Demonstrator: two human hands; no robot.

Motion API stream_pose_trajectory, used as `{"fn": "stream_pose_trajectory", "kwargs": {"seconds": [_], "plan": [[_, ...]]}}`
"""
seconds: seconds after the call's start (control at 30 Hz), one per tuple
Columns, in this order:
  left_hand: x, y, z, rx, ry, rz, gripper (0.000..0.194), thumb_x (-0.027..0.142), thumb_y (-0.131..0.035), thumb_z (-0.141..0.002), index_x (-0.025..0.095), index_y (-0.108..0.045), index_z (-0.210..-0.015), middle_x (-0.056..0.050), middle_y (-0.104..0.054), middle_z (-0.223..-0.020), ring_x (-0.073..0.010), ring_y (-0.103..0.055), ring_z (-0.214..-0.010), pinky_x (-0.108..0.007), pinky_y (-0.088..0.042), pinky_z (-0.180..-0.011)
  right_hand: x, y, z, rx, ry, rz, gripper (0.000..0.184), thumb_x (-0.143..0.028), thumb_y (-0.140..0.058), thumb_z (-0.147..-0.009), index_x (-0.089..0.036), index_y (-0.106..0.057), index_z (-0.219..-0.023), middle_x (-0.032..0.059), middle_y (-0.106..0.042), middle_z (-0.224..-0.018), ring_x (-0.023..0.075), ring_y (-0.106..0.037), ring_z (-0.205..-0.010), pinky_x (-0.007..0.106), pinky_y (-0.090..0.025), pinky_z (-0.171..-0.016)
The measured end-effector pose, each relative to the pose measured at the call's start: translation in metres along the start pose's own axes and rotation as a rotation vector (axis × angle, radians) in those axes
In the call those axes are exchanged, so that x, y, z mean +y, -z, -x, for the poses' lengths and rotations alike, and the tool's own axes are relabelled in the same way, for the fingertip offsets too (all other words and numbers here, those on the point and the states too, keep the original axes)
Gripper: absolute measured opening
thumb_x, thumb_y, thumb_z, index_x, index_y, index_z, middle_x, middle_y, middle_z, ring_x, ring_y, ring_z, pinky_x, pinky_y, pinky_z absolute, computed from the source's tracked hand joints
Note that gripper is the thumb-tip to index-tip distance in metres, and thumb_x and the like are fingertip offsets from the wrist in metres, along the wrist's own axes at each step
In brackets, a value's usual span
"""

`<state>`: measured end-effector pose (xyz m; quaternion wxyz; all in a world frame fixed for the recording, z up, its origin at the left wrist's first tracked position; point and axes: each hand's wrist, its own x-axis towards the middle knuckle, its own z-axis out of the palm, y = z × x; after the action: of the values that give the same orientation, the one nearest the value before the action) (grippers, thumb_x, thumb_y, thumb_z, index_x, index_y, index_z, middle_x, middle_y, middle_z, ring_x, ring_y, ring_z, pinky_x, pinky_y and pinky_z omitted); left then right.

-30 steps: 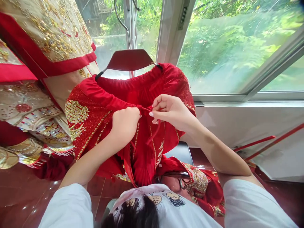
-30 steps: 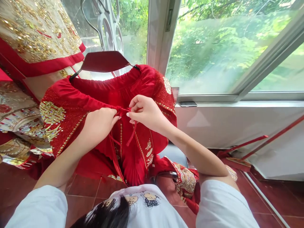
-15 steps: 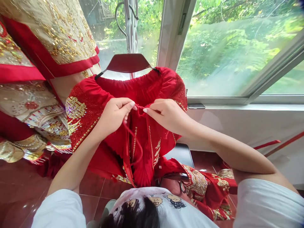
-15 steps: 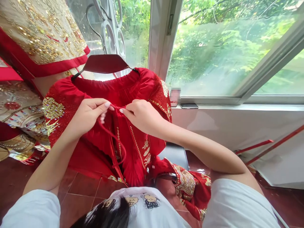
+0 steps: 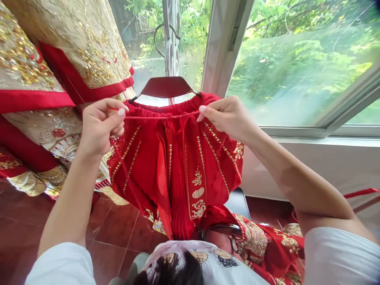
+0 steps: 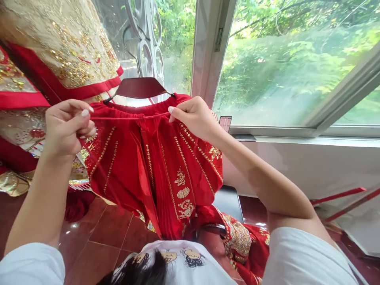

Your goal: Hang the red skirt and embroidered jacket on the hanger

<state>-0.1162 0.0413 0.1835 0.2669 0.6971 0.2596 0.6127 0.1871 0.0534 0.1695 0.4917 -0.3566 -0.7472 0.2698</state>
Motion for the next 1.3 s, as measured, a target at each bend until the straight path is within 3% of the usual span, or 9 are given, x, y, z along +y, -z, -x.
{"fn": "stream_pose_trajectory", "kwargs": {"seconds": [0.13,0.27,0.37,0.47,0.53,0.77,0.97,1.13,1.3], "plan": [[0.020,-0.003,0.021,-0.150,-0.075,-0.415,0.019,0.036,-0.072,-0.076,0.021,-0.070,-0.066,0.005,-0.047,-0.044,-0.0054,-0.035,-0.039,-0.024,-0.022,-0.040,-0.011,0.001,-0.006,-0.115,-0.045,0.074,0.022,-0.019,-0.055,-0.090,-0.012,-0.066,-0.072,-0.0076,-0.037,-0.045,-0.0002,-0.025,-0.039,0.022,-0.020,-0.040],[0.024,-0.020,0.028,0.057,-0.216,-1.097,0.013,0.032,-0.065,-0.082,0.024,-0.075,-0.083,-0.003,-0.067,-0.074,-0.0172,-0.059,-0.071,-0.030,-0.040,-0.066,-0.030,0.004,-0.018,-0.535,-0.018,0.423,0.025,0.000,-0.055,-0.079,-0.012,-0.066,-0.060,-0.0084,-0.042,-0.042,-0.0009,-0.033,-0.039,0.019,-0.024,-0.043],[0.009,-0.036,0.018,0.283,-0.176,-1.057,0.011,0.028,-0.063,-0.083,0.023,-0.072,-0.081,-0.006,-0.065,-0.079,-0.0219,-0.061,-0.085,-0.031,-0.041,-0.073,-0.038,0.005,-0.033,-0.788,-0.011,0.421,0.026,0.002,-0.061,-0.071,-0.013,-0.061,-0.050,-0.0090,-0.041,-0.042,-0.0005,-0.030,-0.039,0.020,-0.023,-0.041],[-0.008,-0.054,0.003,0.468,-0.178,-0.799,0.008,0.026,-0.067,-0.080,0.022,-0.068,-0.073,-0.005,-0.062,-0.075,-0.0204,-0.059,-0.086,-0.029,-0.042,-0.072,-0.036,0.005,-0.042,-0.670,0.084,0.203,0.010,-0.010,-0.069,-0.070,-0.015,-0.068,-0.062,-0.0077,-0.046,-0.045,0.0011,-0.030,-0.039,0.021,-0.022,-0.038],[-0.013,-0.066,-0.001,0.467,-0.173,-0.611,0.014,0.031,-0.072,-0.078,0.021,-0.067,-0.070,-0.003,-0.060,-0.069,-0.0169,-0.058,-0.077,-0.026,-0.043,-0.067,-0.033,0.002,-0.041,-0.540,0.124,0.088,0.005,-0.017,-0.068,-0.074,-0.015,-0.072,-0.071,-0.0051,-0.053,-0.048,0.0021,-0.032,-0.040,0.021,-0.022,-0.037],[-0.013,-0.095,0.009,0.022,0.086,-0.148,0.032,0.043,-0.084,-0.061,0.015,-0.068,-0.062,0.002,-0.054,-0.054,-0.0055,-0.041,-0.048,-0.020,-0.032,-0.046,-0.019,-0.031,-0.019,-0.101,0.319,0.090,0.021,-0.021,-0.058,-0.085,-0.015,-0.067,-0.067,-0.0007,-0.058,-0.057,0.0070,-0.046,-0.054,0.022,-0.039,-0.051],[-0.027,-0.091,0.010,0.031,0.165,-0.041,0.036,0.046,-0.086,-0.056,0.015,-0.069,-0.062,0.005,-0.050,-0.048,-0.0045,-0.041,-0.044,-0.019,-0.040,-0.046,0.003,-0.043,-0.015,-0.037,0.682,0.448,0.032,-0.023,-0.042,-0.096,-0.017,-0.071,-0.082,0.0009,-0.054,-0.065,0.0086,-0.046,-0.060,0.024,-0.037,-0.058],[-0.031,-0.086,0.011,0.025,0.191,-0.006,0.037,0.046,-0.087,-0.052,0.015,-0.069,-0.063,0.003,-0.056,-0.052,-0.0041,-0.042,-0.043,-0.018,-0.040,-0.045,0.017,-0.041,-0.011,-0.012,0.670,0.659,0.036,-0.029,-0.033,-0.100,-0.022,-0.067,-0.111,0.0009,-0.052,-0.071,0.0084,-0.041,-0.058,0.024,-0.032,-0.054],[-0.031,-0.088,0.012,0.041,0.179,-0.019,0.033,0.043,-0.086,-0.057,0.016,-0.066,-0.060,0.004,-0.051,-0.049,-0.0039,-0.039,-0.042,-0.019,-0.037,-0.044,0.020,-0.042,-0.008,-0.007,0.662,0.693,0.039,-0.031,-0.030,-0.102,-0.020,-0.064,-0.115,0.0011,-0.052,-0.071,0.0084,-0.041,-0.058,0.024,-0.030,-0.054]]}}
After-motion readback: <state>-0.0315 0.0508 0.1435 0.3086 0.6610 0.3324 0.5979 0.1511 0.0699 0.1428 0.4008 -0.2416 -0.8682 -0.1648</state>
